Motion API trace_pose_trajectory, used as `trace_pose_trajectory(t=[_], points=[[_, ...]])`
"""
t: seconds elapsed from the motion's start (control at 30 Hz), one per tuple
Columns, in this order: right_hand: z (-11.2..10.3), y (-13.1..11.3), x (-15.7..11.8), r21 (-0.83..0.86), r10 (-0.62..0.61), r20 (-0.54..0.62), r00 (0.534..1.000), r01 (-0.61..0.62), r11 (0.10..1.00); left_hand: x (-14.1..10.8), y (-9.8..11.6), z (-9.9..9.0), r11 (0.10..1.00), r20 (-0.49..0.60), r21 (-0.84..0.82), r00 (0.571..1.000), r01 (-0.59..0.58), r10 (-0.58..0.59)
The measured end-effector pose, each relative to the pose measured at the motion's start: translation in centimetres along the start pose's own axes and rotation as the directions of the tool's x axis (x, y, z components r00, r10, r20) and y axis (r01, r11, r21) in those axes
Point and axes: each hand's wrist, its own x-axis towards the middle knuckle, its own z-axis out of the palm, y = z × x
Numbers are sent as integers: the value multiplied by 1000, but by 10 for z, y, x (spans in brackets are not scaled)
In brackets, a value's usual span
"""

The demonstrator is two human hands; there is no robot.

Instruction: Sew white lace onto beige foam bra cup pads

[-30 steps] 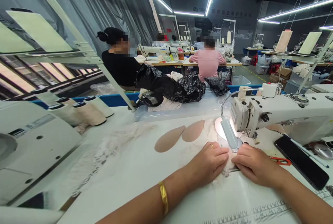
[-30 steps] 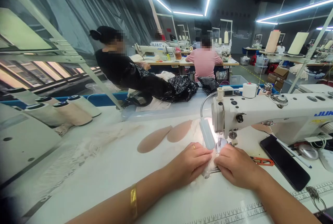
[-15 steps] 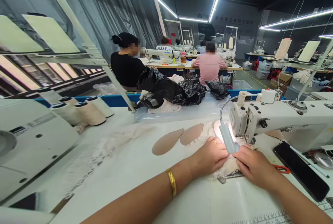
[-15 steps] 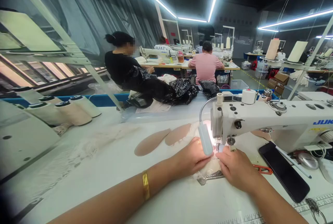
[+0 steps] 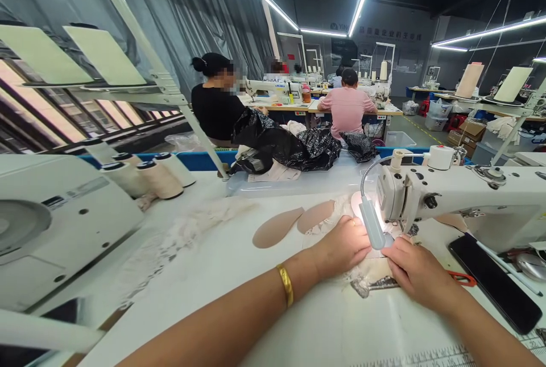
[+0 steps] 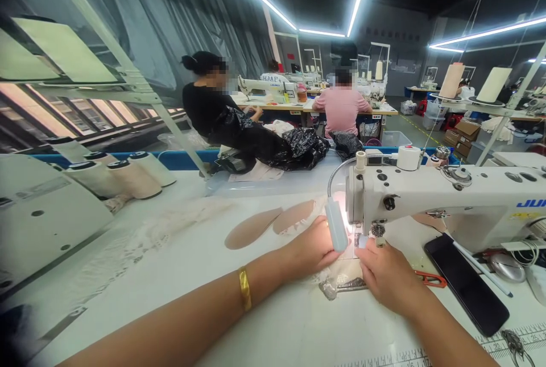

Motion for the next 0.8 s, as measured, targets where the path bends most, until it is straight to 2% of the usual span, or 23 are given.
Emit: trace_pose_trajectory(t=[0.23,0.33,0.4,0.47,0.5,0.53,0.57,0.6,0.63,0.67,0.7,0.73,0.77,0.8], points=[[3,3,0,89,9,-28,1000,-6,996,5,0,7,996,-10,4,996,93,-93],[4,-3,-1,225,97,-17,995,-91,970,-1,0,7,990,-47,-26,989,140,-141],[7,-11,-2,410,241,53,969,-241,880,-15,10,1,986,-70,-45,985,158,-161],[10,-25,-1,623,350,163,922,-372,689,-38,33,-5,978,-108,-154,981,142,-160],[13,-33,0,707,375,208,904,-403,581,-53,49,-6,952,-131,-282,978,121,-163],[15,-42,0,771,391,225,893,-408,489,-67,66,-6,886,-134,-453,975,100,-179],[18,-51,1,817,407,219,887,-394,420,-81,85,-3,753,-97,-648,968,114,-230],[20,-60,0,850,428,198,882,-372,373,-93,103,1,522,16,-838,963,160,-270],[23,-71,-1,874,455,170,874,-347,341,-103,119,6,182,206,-950,947,254,-247],[27,-81,-4,893,484,136,864,-319,318,-109,133,9,-135,327,-944,903,300,-279],[30,-92,-8,908,513,102,852,-291,301,-111,142,12,-388,411,-880,848,274,-334],[35,-102,-14,919,541,73,838,-267,289,-111,148,11,-556,466,-810,780,187,-417],[40,-112,-21,927,569,48,821,-248,280,-109,150,9,-635,485,-770,702,61,-521],[45,-122,-28,932,593,28,805,-235,275,-105,150,3,-642,474,-765,622,-60,-623]])
